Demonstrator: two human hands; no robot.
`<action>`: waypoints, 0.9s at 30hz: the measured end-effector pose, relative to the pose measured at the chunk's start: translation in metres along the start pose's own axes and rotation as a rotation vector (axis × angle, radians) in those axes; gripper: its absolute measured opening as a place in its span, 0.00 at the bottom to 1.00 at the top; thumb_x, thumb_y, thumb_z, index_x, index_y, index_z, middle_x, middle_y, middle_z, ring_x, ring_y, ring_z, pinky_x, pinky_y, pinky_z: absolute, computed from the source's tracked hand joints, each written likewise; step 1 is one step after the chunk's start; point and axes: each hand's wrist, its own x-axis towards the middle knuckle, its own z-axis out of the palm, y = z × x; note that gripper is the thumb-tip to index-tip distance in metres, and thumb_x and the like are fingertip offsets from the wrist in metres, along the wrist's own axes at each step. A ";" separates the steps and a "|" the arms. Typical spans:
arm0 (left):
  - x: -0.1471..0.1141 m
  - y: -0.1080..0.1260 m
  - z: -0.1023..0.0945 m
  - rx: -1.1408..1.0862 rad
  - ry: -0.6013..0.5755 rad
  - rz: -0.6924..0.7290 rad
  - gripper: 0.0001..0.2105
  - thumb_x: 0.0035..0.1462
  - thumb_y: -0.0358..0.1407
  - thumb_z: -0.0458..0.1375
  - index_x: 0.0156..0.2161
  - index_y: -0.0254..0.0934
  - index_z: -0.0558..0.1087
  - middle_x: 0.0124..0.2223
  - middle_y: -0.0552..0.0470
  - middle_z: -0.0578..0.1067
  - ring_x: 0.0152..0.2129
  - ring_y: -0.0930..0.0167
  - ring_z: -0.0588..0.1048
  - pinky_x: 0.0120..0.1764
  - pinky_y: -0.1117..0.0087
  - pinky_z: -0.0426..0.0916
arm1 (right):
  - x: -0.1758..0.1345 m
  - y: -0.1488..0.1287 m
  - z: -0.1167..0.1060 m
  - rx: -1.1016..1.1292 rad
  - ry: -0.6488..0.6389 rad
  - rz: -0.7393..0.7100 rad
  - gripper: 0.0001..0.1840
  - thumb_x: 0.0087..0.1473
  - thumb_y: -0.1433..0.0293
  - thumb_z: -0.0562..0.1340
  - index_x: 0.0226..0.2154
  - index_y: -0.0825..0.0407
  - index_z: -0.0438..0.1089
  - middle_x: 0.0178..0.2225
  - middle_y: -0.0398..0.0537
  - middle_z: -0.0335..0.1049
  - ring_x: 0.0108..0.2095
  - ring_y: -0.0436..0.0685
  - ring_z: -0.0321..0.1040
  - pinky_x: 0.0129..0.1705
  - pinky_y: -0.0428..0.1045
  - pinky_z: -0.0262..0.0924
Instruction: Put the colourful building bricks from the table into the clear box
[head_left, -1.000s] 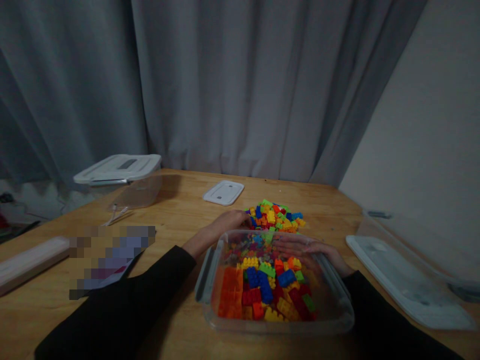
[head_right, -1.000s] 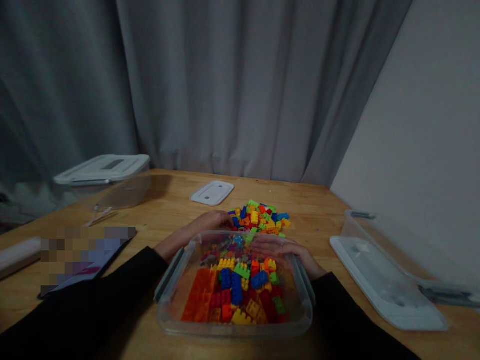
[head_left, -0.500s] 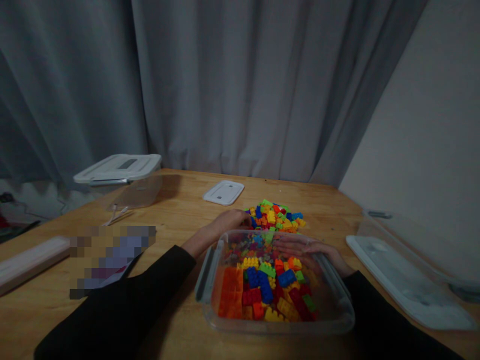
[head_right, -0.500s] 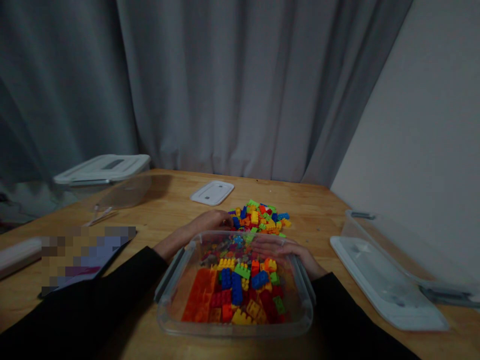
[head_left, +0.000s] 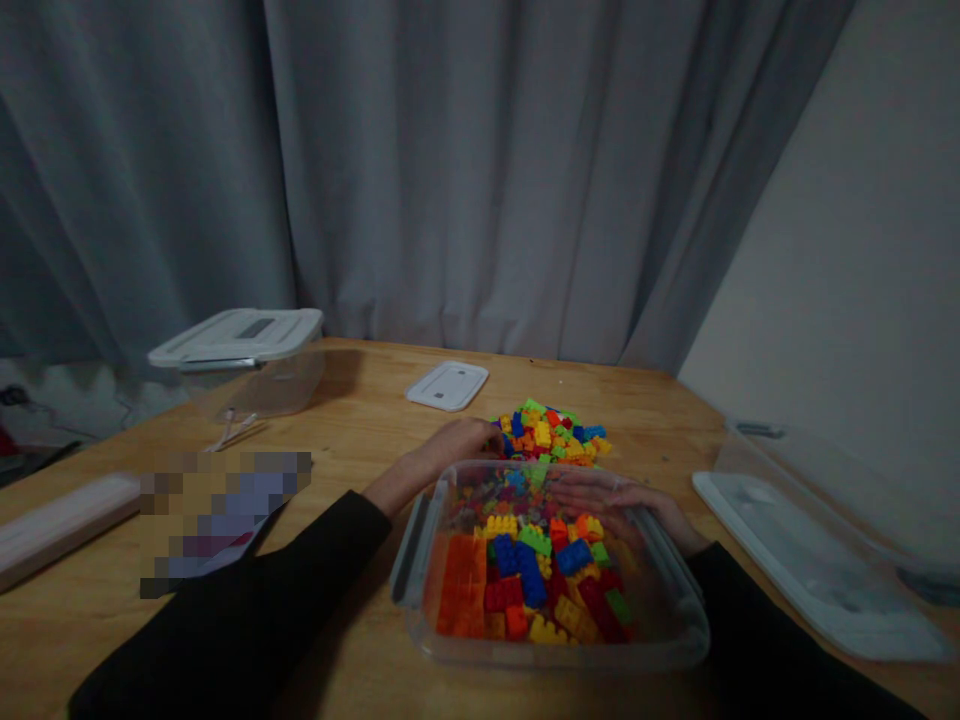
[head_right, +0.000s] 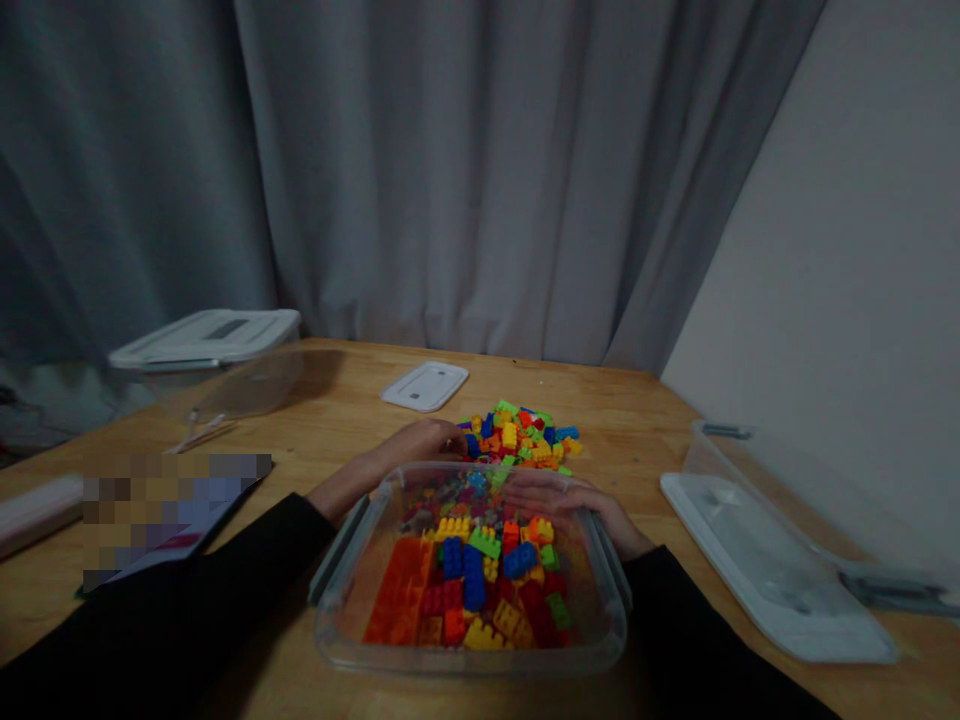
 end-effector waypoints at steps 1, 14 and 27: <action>0.000 0.000 0.000 0.001 0.000 0.002 0.07 0.59 0.37 0.61 0.40 0.38 0.80 0.41 0.44 0.82 0.36 0.64 0.76 0.40 0.64 0.68 | 0.000 0.001 -0.001 0.005 -0.002 -0.004 0.34 0.49 0.68 0.59 0.60 0.52 0.72 0.62 0.55 0.71 0.67 0.67 0.61 0.71 0.64 0.47; 0.003 -0.004 0.000 -0.006 0.031 0.009 0.07 0.59 0.31 0.59 0.39 0.40 0.81 0.40 0.46 0.84 0.35 0.65 0.78 0.41 0.65 0.68 | 0.000 0.000 -0.001 -0.004 -0.003 0.010 0.34 0.48 0.68 0.59 0.59 0.52 0.73 0.63 0.55 0.71 0.68 0.68 0.60 0.73 0.65 0.43; -0.014 0.015 -0.038 -0.086 0.188 0.009 0.10 0.64 0.39 0.59 0.42 0.36 0.80 0.41 0.46 0.84 0.33 0.68 0.77 0.38 0.67 0.68 | 0.001 -0.002 0.006 -0.014 0.050 0.018 0.33 0.47 0.67 0.59 0.57 0.51 0.74 0.61 0.55 0.72 0.66 0.68 0.62 0.72 0.66 0.46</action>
